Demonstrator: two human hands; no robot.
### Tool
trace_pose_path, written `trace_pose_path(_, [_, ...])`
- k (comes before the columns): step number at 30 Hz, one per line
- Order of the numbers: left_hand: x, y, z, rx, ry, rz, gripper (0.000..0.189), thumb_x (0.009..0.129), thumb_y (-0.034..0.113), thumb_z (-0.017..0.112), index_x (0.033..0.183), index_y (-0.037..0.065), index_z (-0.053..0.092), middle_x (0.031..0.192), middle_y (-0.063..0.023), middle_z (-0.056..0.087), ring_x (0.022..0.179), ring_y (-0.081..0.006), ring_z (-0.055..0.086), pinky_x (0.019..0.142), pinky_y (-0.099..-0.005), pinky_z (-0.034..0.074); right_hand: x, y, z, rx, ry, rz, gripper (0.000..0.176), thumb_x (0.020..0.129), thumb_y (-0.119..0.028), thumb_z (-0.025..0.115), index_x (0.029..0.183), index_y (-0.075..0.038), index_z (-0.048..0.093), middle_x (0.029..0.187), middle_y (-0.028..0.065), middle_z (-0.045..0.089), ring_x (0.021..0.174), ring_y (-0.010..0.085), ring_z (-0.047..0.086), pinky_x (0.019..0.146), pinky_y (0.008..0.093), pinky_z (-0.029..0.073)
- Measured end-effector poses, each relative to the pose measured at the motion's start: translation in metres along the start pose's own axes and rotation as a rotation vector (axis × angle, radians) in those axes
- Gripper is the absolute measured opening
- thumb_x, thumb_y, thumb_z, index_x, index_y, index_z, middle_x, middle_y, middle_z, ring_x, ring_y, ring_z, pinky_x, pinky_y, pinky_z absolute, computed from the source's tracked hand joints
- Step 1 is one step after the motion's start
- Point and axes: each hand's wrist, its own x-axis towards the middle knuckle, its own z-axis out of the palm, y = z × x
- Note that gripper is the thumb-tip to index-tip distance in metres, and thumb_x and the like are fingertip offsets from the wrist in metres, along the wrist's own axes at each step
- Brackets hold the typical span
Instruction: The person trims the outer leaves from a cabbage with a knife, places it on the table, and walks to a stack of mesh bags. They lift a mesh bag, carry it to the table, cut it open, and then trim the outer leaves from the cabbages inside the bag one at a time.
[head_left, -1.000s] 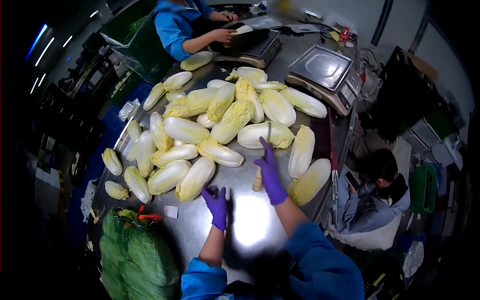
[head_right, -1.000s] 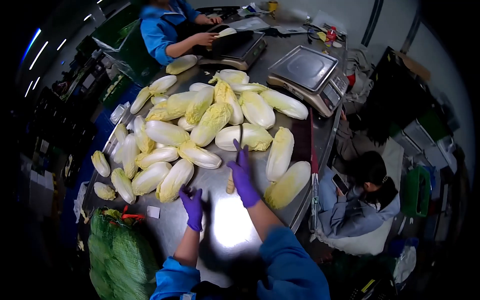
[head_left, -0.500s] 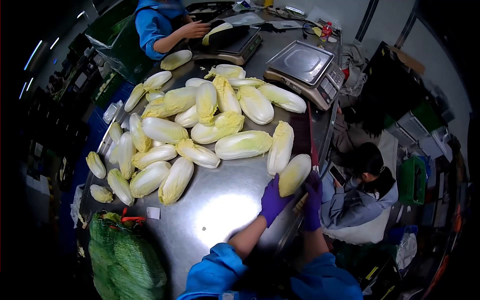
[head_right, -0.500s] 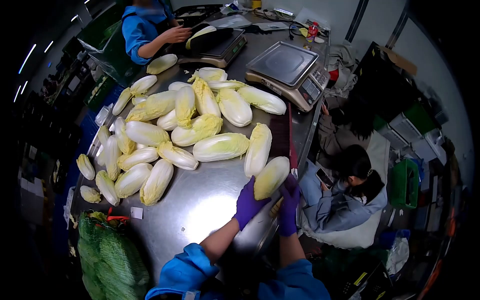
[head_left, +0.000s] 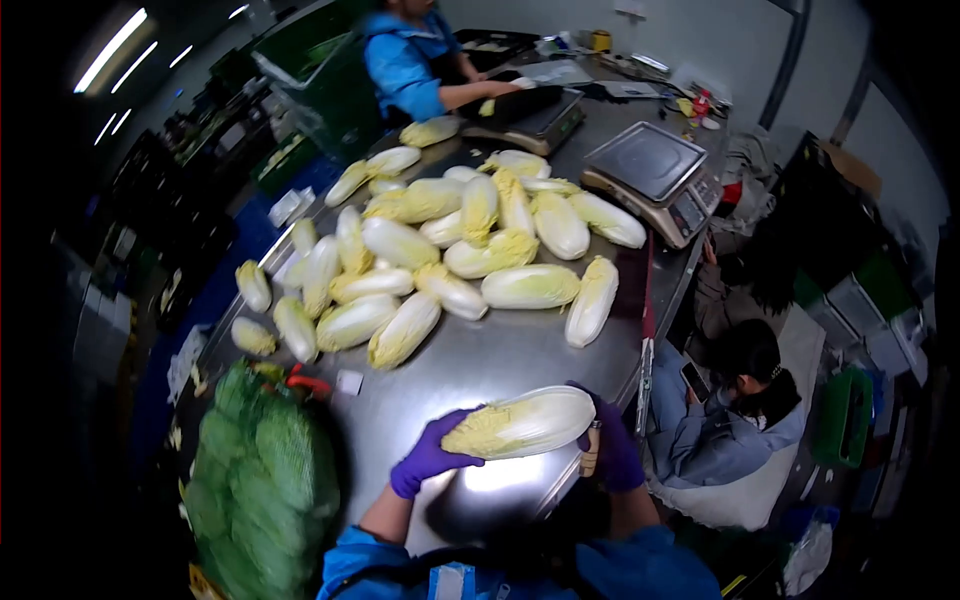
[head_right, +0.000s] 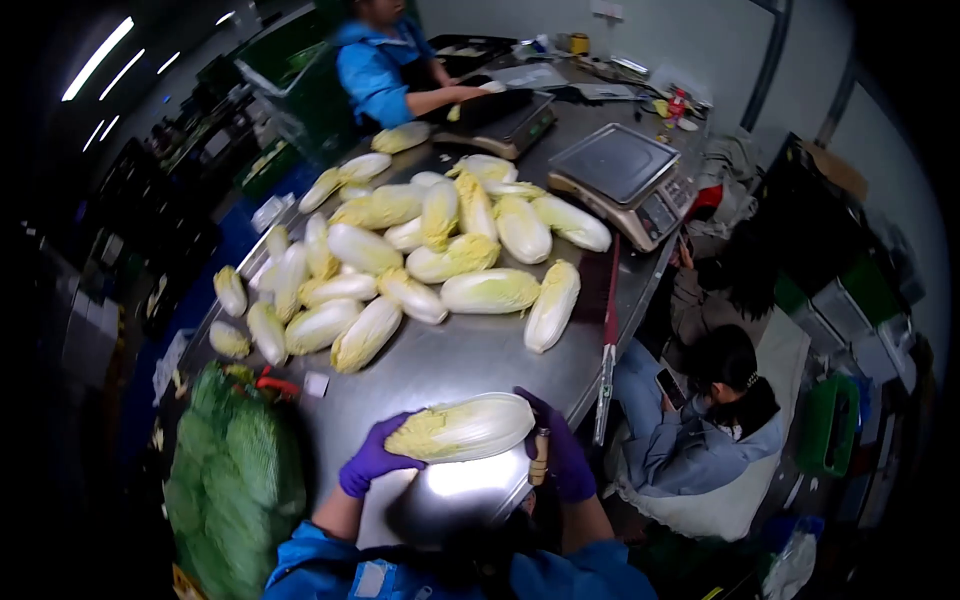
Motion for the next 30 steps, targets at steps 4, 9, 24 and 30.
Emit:
trace_pose_path(4, [-0.071,0.043,-0.01,-0.094,0.43,0.375,0.102,0.055,0.02,0.082,0.136,0.008,0.023,0.134,-0.0107,0.036,0.122,-0.0232,0.036,0.101,-0.0376,0.031,-0.023,0.05,0.044,-0.083,-0.384,0.135,0.078,0.069,-0.041,0.067,0.126,0.003,0.038,0.091,0.0085,0.058,0.046,0.0084,0.047,0.042,0.0199,0.04])
trace_pose_path(9, [-0.138,-0.026,0.016,-1.212,0.493,0.421,0.089,0.067,0.028,0.073,0.135,0.006,0.021,0.135,-0.0096,0.033,0.127,-0.0252,0.028,0.106,-0.0405,0.024,-0.061,0.107,0.127,-0.409,-0.519,0.054,0.069,0.068,-0.018,0.07,0.127,-0.001,0.039,0.107,0.0083,0.055,0.052,0.0065,0.05,0.046,0.0187,0.042])
trace_pose_path(24, [-0.39,-0.018,0.009,-1.086,1.203,0.718,0.063,0.076,0.012,0.064,0.128,0.002,0.029,0.124,-0.0112,0.041,0.117,-0.0243,0.039,0.101,-0.0376,0.032,-0.197,0.241,0.208,-1.51,-1.065,-0.497,0.028,0.085,-0.008,0.049,0.111,-0.01,0.058,0.059,0.006,0.058,0.051,0.0154,0.059,0.052,0.0272,0.047])
trace_pose_path(30, [-0.439,-0.015,0.015,-0.936,1.304,0.75,0.069,0.073,0.011,0.066,0.129,0.004,0.028,0.123,-0.0109,0.041,0.117,-0.0258,0.039,0.101,-0.0382,0.032,-0.217,0.281,0.226,-1.48,-1.128,-0.653,0.025,0.081,-0.014,0.057,0.106,-0.012,0.059,0.06,0.009,0.059,0.051,0.0216,0.059,0.047,0.032,0.047])
